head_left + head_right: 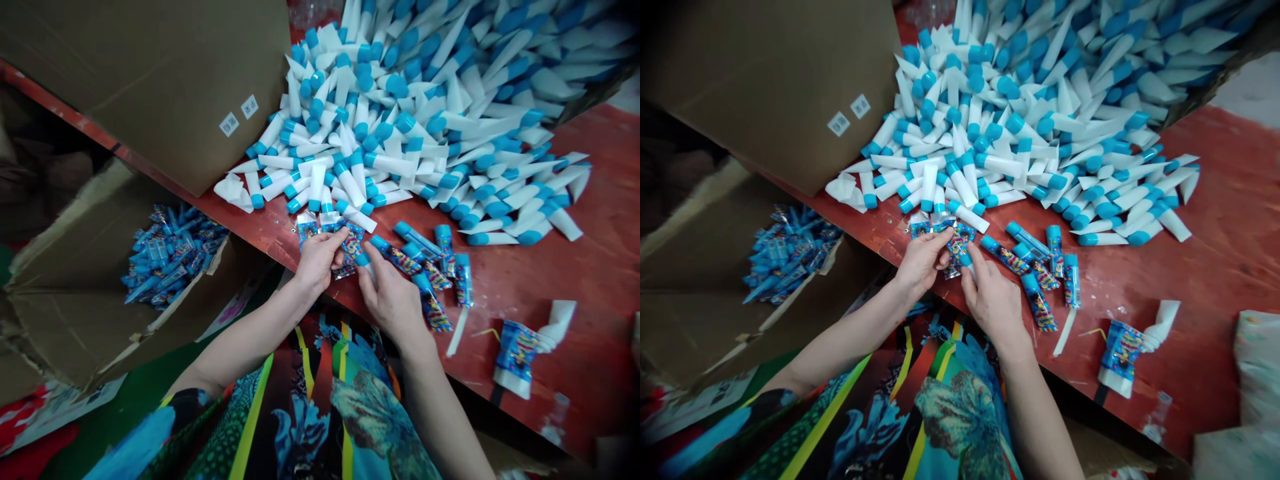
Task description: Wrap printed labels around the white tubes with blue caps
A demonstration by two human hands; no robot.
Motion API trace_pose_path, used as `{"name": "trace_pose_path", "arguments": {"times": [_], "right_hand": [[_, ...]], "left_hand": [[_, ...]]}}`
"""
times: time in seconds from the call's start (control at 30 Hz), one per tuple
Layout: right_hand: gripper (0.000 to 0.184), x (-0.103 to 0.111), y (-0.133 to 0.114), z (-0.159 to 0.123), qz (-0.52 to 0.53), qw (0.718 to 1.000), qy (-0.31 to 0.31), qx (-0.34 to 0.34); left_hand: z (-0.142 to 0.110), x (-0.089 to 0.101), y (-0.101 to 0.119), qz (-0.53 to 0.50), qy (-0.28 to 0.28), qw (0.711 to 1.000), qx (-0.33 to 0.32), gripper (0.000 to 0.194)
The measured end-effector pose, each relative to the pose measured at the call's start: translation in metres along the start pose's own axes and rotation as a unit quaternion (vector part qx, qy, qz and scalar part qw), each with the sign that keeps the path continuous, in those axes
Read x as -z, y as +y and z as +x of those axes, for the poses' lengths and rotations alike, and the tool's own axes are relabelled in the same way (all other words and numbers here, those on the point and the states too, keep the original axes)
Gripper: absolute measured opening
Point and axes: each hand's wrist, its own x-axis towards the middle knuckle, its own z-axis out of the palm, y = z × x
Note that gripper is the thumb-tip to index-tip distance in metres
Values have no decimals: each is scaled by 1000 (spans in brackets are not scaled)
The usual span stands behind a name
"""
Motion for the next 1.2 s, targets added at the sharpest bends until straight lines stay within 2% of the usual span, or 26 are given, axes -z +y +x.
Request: {"name": "trace_pose_path", "arguments": {"times": [0.07, 0.23, 0.3, 0.43, 0.53, 0.6, 0.67, 0.77, 0.83, 0.9, 0.97, 1.03, 1.1, 1.2], "right_hand": [[52, -2, 0, 0, 12, 1000, 10, 9], [48, -9, 0, 3, -6, 1000, 24, 9], [46, -11, -1, 5, -10, 999, 35, -5], [43, -8, 0, 5, 61, 996, 53, -45], [51, 1, 8, -5, 181, 980, 0, -82], [55, 6, 16, -12, 253, 958, -45, -125], [58, 4, 23, -17, 305, 937, -58, -160], [59, -5, 27, -16, 349, 922, -33, -162], [57, -11, 26, -14, 359, 920, -23, -154], [54, -12, 25, -15, 354, 922, -28, -151], [53, -10, 26, -18, 350, 924, -48, -146], [56, -6, 29, -21, 366, 918, -70, -136], [62, -4, 33, -24, 391, 907, -85, -131], [60, -5, 36, -21, 403, 900, -79, -145]], "left_hand": [[0, 2, 0, 13, -11, 1000, -6, 51], [-3, 4, -10, 72, -114, 991, 21, 55], [-5, 2, -16, 66, -133, 988, 33, 55], [-7, 1, -23, 31, -136, 989, 43, 54], [-4, 4, -21, 3, -129, 991, 27, 55], [-4, 6, -24, -5, -130, 991, 14, 57], [-6, 7, -31, 12, -143, 990, 16, 59], [-15, 5, -44, 54, -170, 983, 33, 60], [-18, 4, -45, 68, -188, 979, 39, 58], [-17, 4, -38, 54, -180, 982, 17, 47], [-11, 4, -26, 21, -148, 988, -32, 39], [-4, 5, -15, -8, -127, 990, -61, 63], [1, 5, -11, -20, -133, 989, -57, 82], [1, 2, -16, -35, -138, 989, -43, 86]]}}
